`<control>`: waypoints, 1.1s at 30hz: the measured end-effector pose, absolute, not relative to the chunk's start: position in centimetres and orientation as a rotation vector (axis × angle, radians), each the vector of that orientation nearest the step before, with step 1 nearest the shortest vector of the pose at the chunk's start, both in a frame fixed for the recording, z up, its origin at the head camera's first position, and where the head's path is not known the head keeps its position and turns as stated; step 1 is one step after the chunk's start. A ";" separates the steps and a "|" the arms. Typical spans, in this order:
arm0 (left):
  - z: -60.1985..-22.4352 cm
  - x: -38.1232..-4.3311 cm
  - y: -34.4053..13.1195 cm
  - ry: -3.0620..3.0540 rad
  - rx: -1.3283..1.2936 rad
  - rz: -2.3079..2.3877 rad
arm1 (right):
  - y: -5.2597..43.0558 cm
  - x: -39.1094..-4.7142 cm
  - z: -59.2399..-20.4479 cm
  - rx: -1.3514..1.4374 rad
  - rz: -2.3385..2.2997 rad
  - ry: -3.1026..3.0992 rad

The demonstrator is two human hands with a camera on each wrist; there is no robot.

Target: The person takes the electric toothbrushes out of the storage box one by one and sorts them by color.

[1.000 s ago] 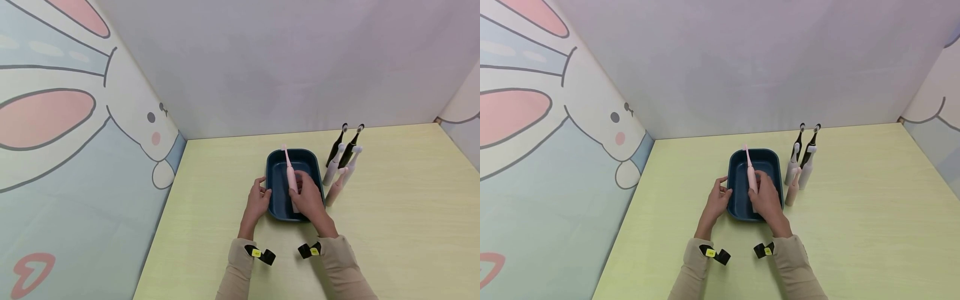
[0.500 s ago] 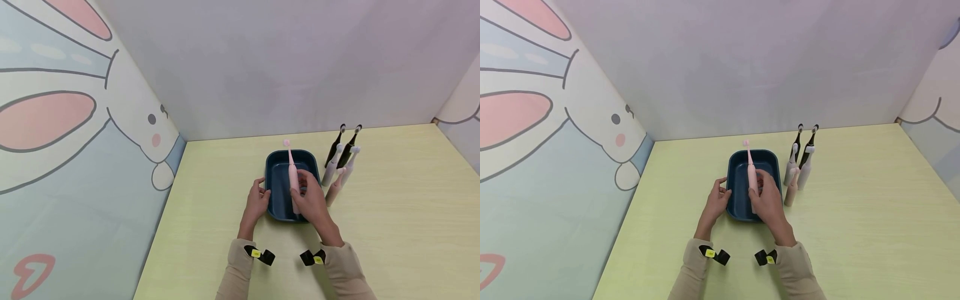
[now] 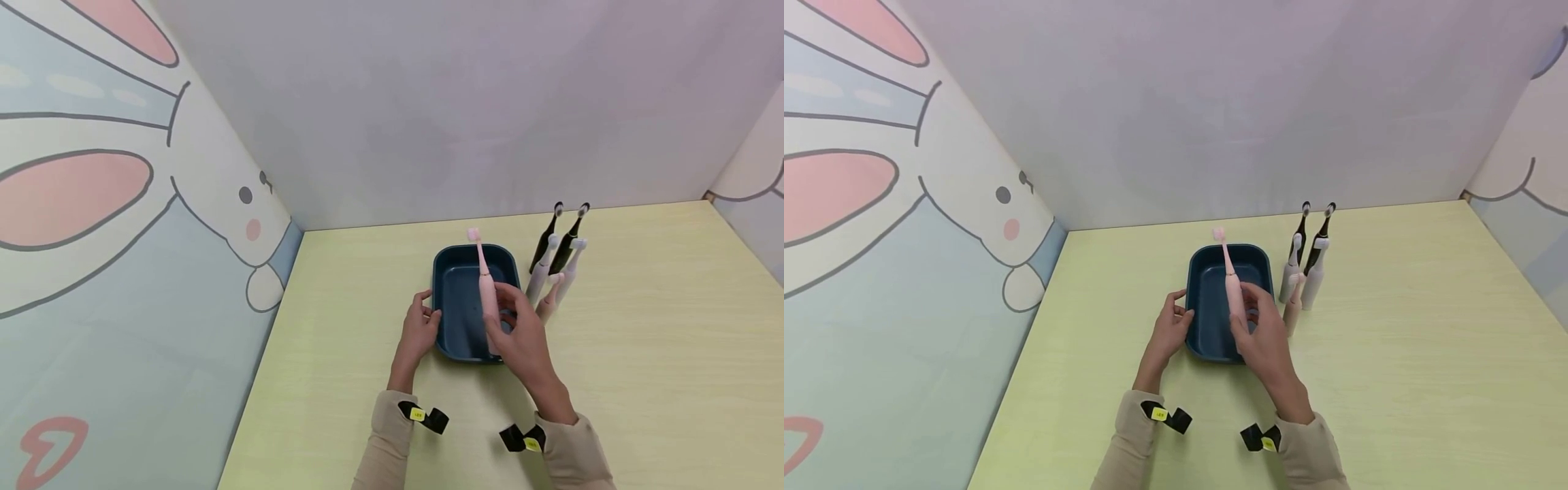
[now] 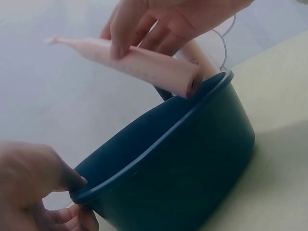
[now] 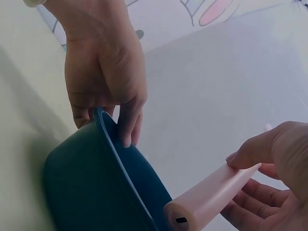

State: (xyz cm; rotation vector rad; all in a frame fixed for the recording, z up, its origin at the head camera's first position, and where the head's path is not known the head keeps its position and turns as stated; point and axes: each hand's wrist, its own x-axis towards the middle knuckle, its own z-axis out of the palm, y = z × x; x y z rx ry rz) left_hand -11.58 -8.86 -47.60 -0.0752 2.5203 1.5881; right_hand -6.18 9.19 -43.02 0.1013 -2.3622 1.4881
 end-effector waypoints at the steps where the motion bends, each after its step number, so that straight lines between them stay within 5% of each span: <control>1: -47.6 -11.6 -8.8 2.518 -0.081 1.584 | 9.3 -6.0 -43.0 0.103 1.488 -2.346; 20: -47.6 -11.8 -8.9 2.519 -0.117 1.556 | 10.0 -1.6 -40.9 0.223 1.445 -2.014; 33: -47.6 -11.8 -8.9 2.516 -0.109 1.561 | 13.2 -1.7 -45.1 0.056 1.474 -1.904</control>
